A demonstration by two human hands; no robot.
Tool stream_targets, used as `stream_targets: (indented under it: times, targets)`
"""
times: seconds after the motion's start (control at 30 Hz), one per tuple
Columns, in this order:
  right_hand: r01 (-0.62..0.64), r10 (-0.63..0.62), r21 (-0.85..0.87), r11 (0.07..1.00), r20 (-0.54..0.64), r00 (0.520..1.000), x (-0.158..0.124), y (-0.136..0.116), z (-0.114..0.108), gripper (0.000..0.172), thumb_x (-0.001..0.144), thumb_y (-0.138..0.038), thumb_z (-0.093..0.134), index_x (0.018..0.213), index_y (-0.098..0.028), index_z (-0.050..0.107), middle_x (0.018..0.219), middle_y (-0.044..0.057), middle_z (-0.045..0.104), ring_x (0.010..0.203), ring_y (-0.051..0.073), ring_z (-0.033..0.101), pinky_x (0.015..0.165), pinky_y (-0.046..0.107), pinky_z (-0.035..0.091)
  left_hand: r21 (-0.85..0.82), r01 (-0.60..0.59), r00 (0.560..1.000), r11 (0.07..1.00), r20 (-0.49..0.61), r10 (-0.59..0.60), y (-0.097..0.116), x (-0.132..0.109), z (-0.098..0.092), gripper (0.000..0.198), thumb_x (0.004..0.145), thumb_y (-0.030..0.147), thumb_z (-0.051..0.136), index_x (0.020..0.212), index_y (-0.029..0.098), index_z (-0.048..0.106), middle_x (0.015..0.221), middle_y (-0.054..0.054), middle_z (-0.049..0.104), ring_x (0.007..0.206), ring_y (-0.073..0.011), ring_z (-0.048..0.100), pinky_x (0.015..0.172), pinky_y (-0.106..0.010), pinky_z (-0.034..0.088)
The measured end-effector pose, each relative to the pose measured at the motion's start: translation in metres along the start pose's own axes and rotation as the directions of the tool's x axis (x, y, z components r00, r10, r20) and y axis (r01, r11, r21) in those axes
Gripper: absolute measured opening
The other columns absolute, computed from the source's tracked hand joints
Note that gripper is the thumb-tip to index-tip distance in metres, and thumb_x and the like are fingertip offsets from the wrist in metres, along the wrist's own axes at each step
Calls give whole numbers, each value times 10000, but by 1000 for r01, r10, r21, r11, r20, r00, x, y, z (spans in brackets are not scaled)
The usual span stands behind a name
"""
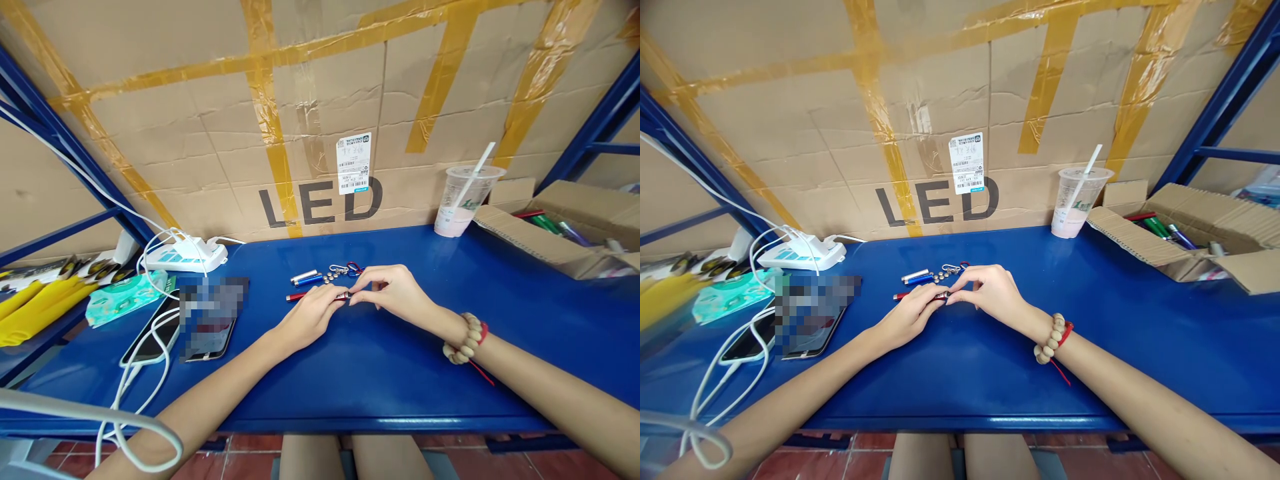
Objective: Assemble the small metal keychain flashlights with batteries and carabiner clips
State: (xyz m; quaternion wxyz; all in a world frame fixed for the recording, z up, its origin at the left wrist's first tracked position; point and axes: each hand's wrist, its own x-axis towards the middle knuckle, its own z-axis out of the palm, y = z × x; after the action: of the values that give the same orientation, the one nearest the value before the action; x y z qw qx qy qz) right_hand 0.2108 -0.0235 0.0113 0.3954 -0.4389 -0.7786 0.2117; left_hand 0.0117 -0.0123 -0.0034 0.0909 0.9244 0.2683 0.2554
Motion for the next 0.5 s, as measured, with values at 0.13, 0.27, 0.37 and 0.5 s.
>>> stream_targets:
  times: [0.13,0.27,0.37,0.5]
  targets:
    - [-27,26,-28,999,-6,1000,0,1,1,298,677,-511,679,705,-216,707,636,-13,660,446,88,513,484,234,346,39,-24,1000,999,-4,24,-1,0,0,235,943,219,328,1088,156,502,1033,-76,638,897,-185,598,791,-308,479]
    - [-53,51,-76,996,-27,998,0,0,1,285,680,-499,681,692,-215,705,575,-22,639,441,87,502,481,232,325,67,-47,999,997,0,47,-2,1,-2,240,944,217,327,1093,147,501,1018,-76,642,893,-179,610,780,-287,488]
    - [-60,58,-99,993,-25,998,0,-1,0,293,677,-507,680,689,-215,702,557,-31,631,441,85,501,485,225,325,79,-61,998,995,0,61,-2,1,-4,250,947,225,322,1087,138,510,974,-73,645,886,-166,616,776,-263,494]
    - [-57,54,-115,992,-27,998,1,-2,0,293,677,-507,680,689,-215,700,565,-34,638,443,84,498,483,217,326,118,-50,999,992,-4,51,-1,1,-5,272,951,241,311,1090,137,520,934,-66,643,848,-160,624,750,-253,501]
